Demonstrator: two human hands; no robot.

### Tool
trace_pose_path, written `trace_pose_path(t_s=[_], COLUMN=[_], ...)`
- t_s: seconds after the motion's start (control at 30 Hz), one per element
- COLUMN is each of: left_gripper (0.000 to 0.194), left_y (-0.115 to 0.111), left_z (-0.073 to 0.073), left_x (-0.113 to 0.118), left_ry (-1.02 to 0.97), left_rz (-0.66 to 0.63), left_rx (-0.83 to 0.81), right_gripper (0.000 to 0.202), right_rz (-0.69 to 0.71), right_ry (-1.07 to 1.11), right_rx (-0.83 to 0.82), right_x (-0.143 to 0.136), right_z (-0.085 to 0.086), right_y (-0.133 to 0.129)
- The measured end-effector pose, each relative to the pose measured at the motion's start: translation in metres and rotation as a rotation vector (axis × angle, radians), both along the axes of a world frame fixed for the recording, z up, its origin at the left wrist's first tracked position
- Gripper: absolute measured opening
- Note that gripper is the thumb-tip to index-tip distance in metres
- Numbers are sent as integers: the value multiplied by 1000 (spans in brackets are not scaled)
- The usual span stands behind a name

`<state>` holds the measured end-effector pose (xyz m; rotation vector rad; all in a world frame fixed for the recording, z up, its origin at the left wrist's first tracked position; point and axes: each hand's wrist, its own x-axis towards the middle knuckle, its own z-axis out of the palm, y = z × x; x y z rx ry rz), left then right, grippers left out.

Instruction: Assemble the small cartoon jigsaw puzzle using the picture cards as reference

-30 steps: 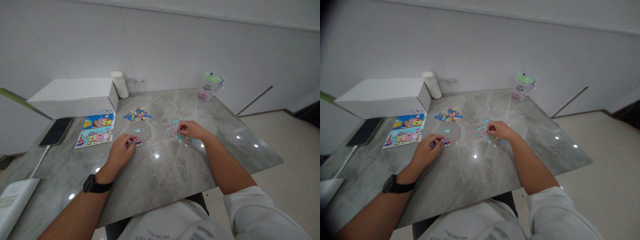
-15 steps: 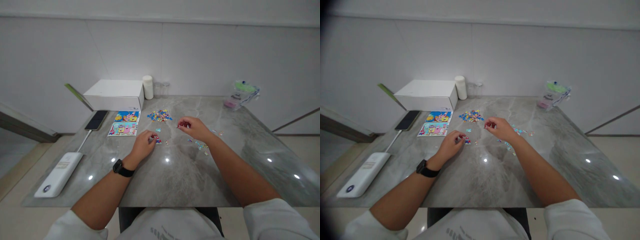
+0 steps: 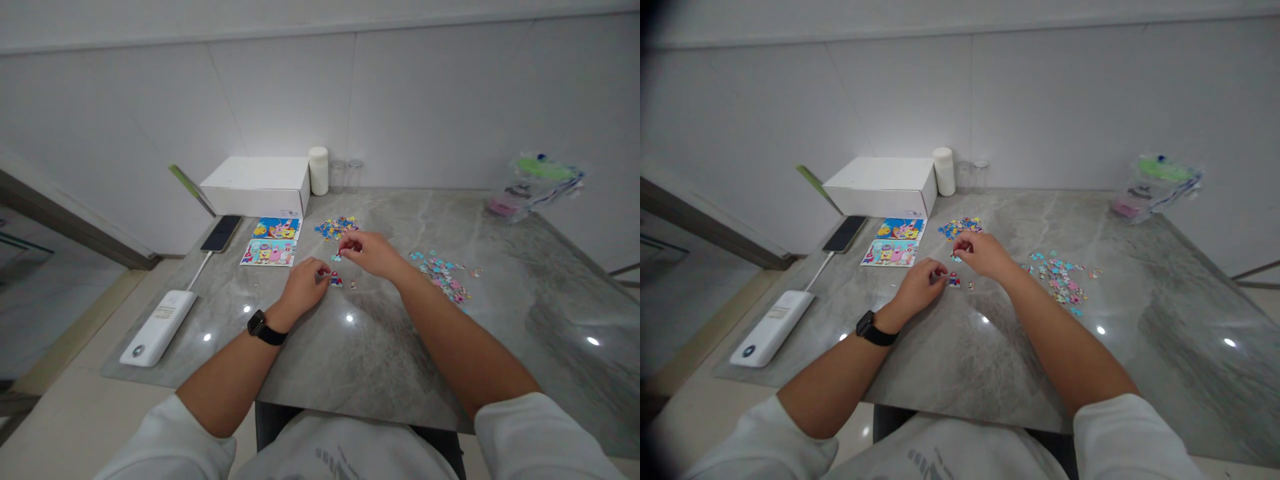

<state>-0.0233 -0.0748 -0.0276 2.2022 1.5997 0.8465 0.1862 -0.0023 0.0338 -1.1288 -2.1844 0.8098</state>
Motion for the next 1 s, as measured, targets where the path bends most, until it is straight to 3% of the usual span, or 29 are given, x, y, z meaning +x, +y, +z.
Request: trace_pose_path(t_s=[0.1, 0.63, 1.0], left_gripper=[9, 19, 17], left_y=[-1, 0, 0], left_z=[0, -3, -2], left_x=[1, -1, 0], left_ry=[29, 166, 212], left_rz=[-3, -52, -78], left_rx=[-12, -50, -56], right_gripper=[6, 10, 13], right_rz=[-13, -42, -46], right_ry=[-19, -313, -384], right_rx=[-39, -21, -7], right_x=[3, -11, -18], right_z=[-13, -47, -53], right_y=[5, 8, 4])
